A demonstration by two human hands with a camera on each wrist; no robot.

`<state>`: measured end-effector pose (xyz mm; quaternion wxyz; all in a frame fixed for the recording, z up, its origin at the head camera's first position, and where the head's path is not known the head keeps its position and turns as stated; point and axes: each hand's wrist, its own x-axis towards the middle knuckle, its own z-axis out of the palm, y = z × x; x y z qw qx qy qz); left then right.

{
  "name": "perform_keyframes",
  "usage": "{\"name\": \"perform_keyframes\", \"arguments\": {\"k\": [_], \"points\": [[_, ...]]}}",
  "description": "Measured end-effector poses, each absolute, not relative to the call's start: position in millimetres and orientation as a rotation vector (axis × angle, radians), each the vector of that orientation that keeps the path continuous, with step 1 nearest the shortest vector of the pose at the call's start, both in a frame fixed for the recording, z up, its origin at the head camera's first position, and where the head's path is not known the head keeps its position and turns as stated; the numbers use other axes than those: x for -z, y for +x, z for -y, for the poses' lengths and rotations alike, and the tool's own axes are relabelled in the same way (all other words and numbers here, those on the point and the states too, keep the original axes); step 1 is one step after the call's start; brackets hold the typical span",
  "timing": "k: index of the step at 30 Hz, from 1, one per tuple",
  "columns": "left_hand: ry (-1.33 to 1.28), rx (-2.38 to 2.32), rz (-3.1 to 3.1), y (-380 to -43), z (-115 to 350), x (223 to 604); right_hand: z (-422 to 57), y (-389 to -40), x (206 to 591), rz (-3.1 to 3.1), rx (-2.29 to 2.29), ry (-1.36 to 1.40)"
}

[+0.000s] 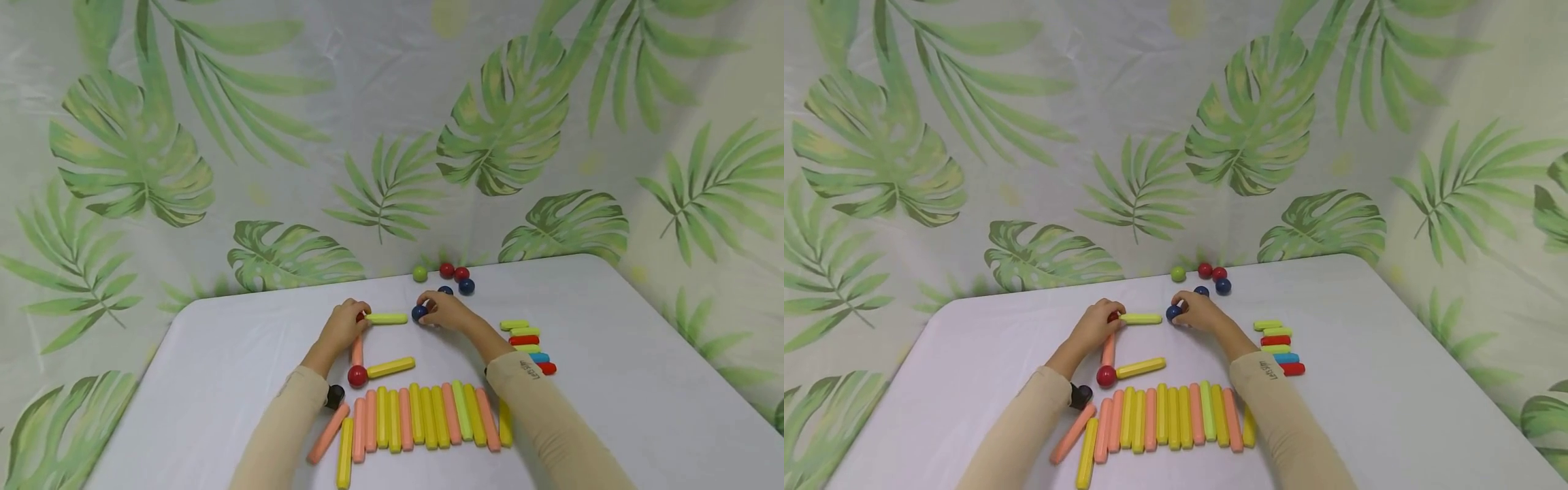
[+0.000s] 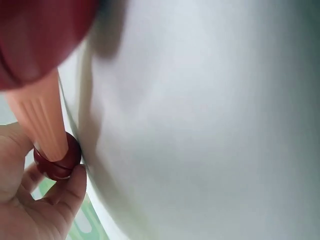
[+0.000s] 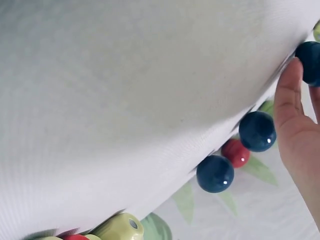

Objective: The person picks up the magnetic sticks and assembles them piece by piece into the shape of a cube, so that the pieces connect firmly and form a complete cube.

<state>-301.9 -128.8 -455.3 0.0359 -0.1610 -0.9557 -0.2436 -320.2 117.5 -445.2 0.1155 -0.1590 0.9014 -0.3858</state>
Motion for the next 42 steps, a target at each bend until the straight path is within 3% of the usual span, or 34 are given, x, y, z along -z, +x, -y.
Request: {"name": "perform_keyframes", "arguments": {"k": [17, 28, 35, 42], "points": [[-0.488, 0.809, 2.898, -300, 129, 459, -128, -328, 439, -2.832, 1.232, -0.547], [-0.437, 0.761, 2.923, -292, 130, 445, -148, -330, 442, -2.878, 0.820, -0.362], [-0.846, 0.816, 2.938, -263, 127, 424, -157, -317, 432, -2.784, 1.047, -0.342], [-1.137, 0.608, 3.037, -236, 125, 432, -159, -290, 428, -2.679, 1.156, -0.565]]}}
